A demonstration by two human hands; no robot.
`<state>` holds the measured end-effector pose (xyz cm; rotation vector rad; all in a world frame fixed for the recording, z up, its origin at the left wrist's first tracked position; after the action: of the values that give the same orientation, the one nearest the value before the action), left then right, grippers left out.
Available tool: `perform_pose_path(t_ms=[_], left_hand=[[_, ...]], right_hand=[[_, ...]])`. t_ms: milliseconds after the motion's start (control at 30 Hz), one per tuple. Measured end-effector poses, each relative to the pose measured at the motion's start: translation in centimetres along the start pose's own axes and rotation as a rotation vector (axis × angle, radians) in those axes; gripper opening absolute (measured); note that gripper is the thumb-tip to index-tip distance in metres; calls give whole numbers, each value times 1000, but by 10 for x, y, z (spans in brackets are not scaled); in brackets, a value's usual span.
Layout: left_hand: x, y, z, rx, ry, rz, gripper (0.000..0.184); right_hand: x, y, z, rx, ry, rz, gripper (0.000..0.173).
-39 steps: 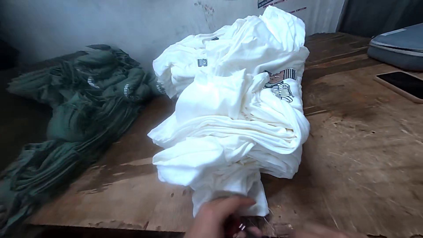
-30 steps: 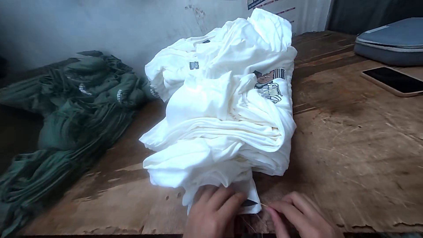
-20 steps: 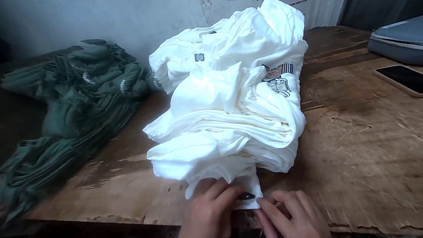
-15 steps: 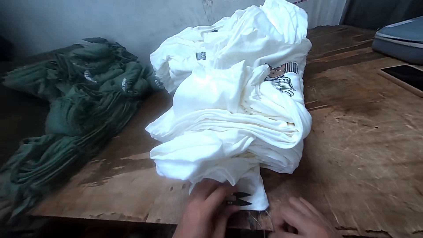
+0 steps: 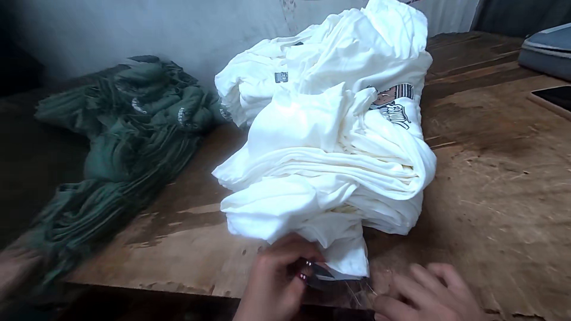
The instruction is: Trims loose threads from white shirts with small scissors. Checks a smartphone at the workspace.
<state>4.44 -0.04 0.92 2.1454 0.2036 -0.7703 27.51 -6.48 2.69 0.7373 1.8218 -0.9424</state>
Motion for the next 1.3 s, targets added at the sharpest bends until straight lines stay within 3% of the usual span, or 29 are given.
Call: perform_pose_path(t_ms=[33,100,133,233,333,400,433,500,533,567,633,733,833,1000,1067,1167,1300], left_hand=[[0,-1,-1,0,9,20,9],[3,0,-2,-1,23,42,10],[4,1,-3,-3,29,47,11],[4,4,-6,-71,67,61,13],[4,3,-13,-211,146,30,13],[6,5,-18,-304,205,58,10],[7,6,-20,-354,229,102,10],[8,6,-23,-391,260,146,12],[9,5,-23,-388,268,155,13],[9,5,-23,-378,269,169,14],[7,4,-22,-365,254,201,15],[4,3,-21,-379,226,233,11],[3,1,-21,-412,223,226,12],[3,3,-18,-394,164,235,11],[2,4,-12,-297,74,188,13],[-1,7,-4,-53,4,46,34],[10,19,4,178,129,-394,19]], right_hand=[[-3,0,2,90,-29,-23,20],[1,-4,0,206,117,-77,43],[6,-7,-5,220,231,-130,43],[29,-7,-28,173,474,-511,15],[36,7,-51,131,482,-1085,16],[37,15,-58,111,457,-1212,15],[36,17,-58,90,444,-1119,12],[32,11,-51,79,431,-719,42],[30,5,-48,90,434,-557,48],[31,0,-46,93,441,-498,41],[34,1,-46,96,422,-632,31],[33,19,-47,-6,233,-1007,37],[33,17,-47,2,203,-881,51],[35,7,-36,34,497,-271,13],[26,10,-19,10,518,-220,14],[18,17,5,-9,454,-334,11],[14,19,18,11,357,-398,12]])
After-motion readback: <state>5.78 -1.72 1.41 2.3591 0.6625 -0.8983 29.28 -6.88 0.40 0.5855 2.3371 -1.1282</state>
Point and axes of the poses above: each hand's wrist, its own z-axis away from the middle knuckle, its own x-axis out of the palm, y = z × x, the point moved 3 cm from there along -z, towards the middle knuckle, and after that the axes turned 10 degrees about -y, right-handed, at the moved point
